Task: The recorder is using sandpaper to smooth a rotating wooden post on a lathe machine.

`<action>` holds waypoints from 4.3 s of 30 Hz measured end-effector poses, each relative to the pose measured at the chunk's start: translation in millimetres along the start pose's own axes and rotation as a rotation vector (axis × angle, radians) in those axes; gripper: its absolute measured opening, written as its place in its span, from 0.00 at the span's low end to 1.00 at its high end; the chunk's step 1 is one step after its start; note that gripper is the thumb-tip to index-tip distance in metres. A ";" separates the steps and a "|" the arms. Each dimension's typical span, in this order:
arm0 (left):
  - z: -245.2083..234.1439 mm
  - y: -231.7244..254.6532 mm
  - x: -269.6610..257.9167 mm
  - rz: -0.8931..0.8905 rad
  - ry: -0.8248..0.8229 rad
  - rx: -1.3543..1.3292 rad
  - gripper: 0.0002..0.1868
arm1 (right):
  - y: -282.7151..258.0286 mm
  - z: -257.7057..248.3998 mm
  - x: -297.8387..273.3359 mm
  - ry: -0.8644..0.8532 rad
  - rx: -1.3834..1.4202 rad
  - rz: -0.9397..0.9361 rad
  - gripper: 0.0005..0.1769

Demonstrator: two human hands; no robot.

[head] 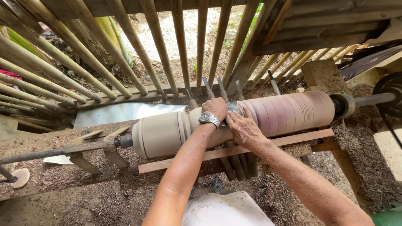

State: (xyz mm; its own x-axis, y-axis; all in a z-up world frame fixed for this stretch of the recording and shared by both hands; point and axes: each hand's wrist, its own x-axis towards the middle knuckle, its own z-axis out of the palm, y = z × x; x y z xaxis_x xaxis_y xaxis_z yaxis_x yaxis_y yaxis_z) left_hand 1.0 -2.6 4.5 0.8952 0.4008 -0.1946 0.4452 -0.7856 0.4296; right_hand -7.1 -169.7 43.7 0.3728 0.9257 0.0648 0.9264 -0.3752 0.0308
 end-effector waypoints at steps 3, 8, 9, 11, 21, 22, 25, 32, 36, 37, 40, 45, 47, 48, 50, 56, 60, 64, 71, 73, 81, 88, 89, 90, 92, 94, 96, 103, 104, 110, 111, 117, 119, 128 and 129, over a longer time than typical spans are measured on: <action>-2.8 1.4 1.1 -0.005 -0.037 -0.026 0.14 | 3.7 7.0 0.3 -0.011 -0.034 -0.015 0.32; -14.6 -19.8 10.8 -0.163 -0.082 -0.104 0.16 | -9.5 -14.9 7.0 0.026 -0.012 -0.027 0.31; -13.4 -27.0 8.3 -0.201 -0.032 -0.101 0.16 | -16.1 -20.3 8.2 0.038 -0.012 -0.023 0.31; -9.5 -35.8 0.1 -0.171 -0.023 -0.100 0.16 | -23.5 -2.7 2.6 0.051 -0.025 0.002 0.31; -12.0 -7.9 -18.8 -0.085 0.003 -0.033 0.15 | -6.1 0.2 -7.8 0.021 -0.147 0.017 0.29; -13.0 -6.6 -18.5 -0.083 0.005 -0.032 0.15 | -5.7 -2.1 -6.4 0.023 -0.148 0.018 0.29; -13.9 -1.2 -19.5 -0.052 0.005 -0.019 0.15 | -3.7 -9.3 -5.4 0.024 -0.212 0.011 0.30; -13.5 3.7 -23.3 -0.031 0.021 0.004 0.14 | -0.1 -13.7 -7.4 -0.053 -0.212 -0.002 0.33; -14.1 3.9 -22.7 0.008 0.044 0.025 0.15 | -0.4 -18.1 -7.1 -0.077 -0.286 -0.011 0.30; -12.8 4.2 -21.4 0.008 0.046 0.025 0.15 | 2.2 -13.1 -7.2 -0.075 -0.287 -0.011 0.30; -7.4 0.8 -16.9 0.003 0.067 0.022 0.15 | 6.7 -1.5 -6.5 -0.085 -0.281 -0.012 0.30; 4.0 -11.9 -5.3 -0.006 -0.011 -0.026 0.19 | 10.0 -38.0 -1.9 -0.196 -0.031 0.033 0.30; -9.4 -25.4 0.0 0.005 0.088 -0.168 0.21 | 27.8 -61.4 12.0 -0.176 0.110 0.075 0.31; -11.1 -34.2 -4.6 0.008 0.156 -0.310 0.22 | 32.0 -70.6 13.5 -0.178 0.272 0.121 0.32; -24.8 -44.0 -20.9 0.136 0.212 -0.456 0.23 | 49.1 -79.1 10.8 -0.029 0.475 0.236 0.36; -53.2 -40.3 -58.8 0.281 0.083 -0.778 0.27 | 56.7 -55.7 25.6 0.129 1.019 0.445 0.28; -40.8 -62.0 -58.3 0.293 0.422 -0.658 0.34 | 32.4 -77.9 37.2 0.411 0.932 0.421 0.12; -49.9 -56.2 -64.6 0.048 0.222 -0.792 0.42 | 26.7 -55.6 40.4 0.659 0.623 0.275 0.08; -41.8 -43.7 -15.6 -0.007 -0.123 -1.370 0.29 | 11.4 -22.2 24.2 0.453 0.119 -0.281 0.15; -32.1 -37.9 -12.1 0.114 0.071 -0.831 0.29 | 9.2 -8.6 18.4 0.349 0.179 -0.261 0.20; 0.9 -28.2 9.3 0.101 0.137 -0.026 0.21 | 0.3 13.7 8.6 0.086 0.217 -0.082 0.34; -5.4 -23.3 23.0 0.049 0.034 -0.041 0.20 | -9.3 13.6 11.2 0.005 0.157 -0.042 0.39; -6.7 -27.5 23.0 0.058 0.024 -0.043 0.20 | -12.9 12.7 11.9 -0.012 0.188 -0.028 0.39; -9.7 -31.8 24.2 0.067 0.018 -0.042 0.20 | -16.1 11.6 14.2 -0.025 0.218 -0.014 0.40; -19.7 -35.8 20.3 0.079 0.000 -0.047 0.20 | -20.3 8.1 18.2 -0.021 0.245 -0.023 0.40; -30.2 -38.4 14.4 0.087 -0.017 -0.054 0.19 | -23.6 7.2 22.3 -0.019 0.272 -0.036 0.40; -41.3 -40.5 6.7 0.024 -0.066 -0.084 0.18 | -26.3 9.5 27.0 -0.019 0.258 -0.056 0.42; -40.5 -59.2 10.9 0.023 -0.073 -0.085 0.17 | -39.2 1.9 36.7 -0.013 0.274 -0.067 0.45; -42.8 -61.2 11.3 0.038 -0.076 -0.076 0.17 | -39.8 2.6 38.0 -0.001 0.255 -0.086 0.45; -38.9 -77.4 15.4 -0.018 -0.063 0.020 0.18 | -49.2 3.4 50.0 0.011 0.224 -0.185 0.44; -35.2 -80.6 15.9 -0.053 -0.043 0.046 0.18 | -50.7 1.9 50.9 0.001 0.228 -0.206 0.44; -17.4 -59.3 15.1 -0.121 0.078 0.024 0.14 | -21.9 20.7 41.2 0.011 0.184 -0.196 0.44; -10.5 -47.0 17.1 -0.127 0.065 -0.003 0.13 | -5.8 20.5 31.7 -0.022 0.145 -0.180 0.44; 14.2 5.2 16.3 -0.014 0.131 -0.071 0.14 | 17.6 -7.0 7.2 -0.197 -0.062 -0.048 0.39; 13.3 8.8 14.9 -0.027 0.117 -0.096 0.16 | 18.4 -7.1 6.5 -0.198 -0.105 -0.048 0.37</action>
State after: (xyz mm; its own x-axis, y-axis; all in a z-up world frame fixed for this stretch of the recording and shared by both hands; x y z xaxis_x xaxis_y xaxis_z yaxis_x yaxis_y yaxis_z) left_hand 18.5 -9.8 -6.4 0.8722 0.4776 -0.1058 0.4600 -0.7273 0.5094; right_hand 12.0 -170.9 51.8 0.3414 0.9301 -0.1356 0.9365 -0.3243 0.1336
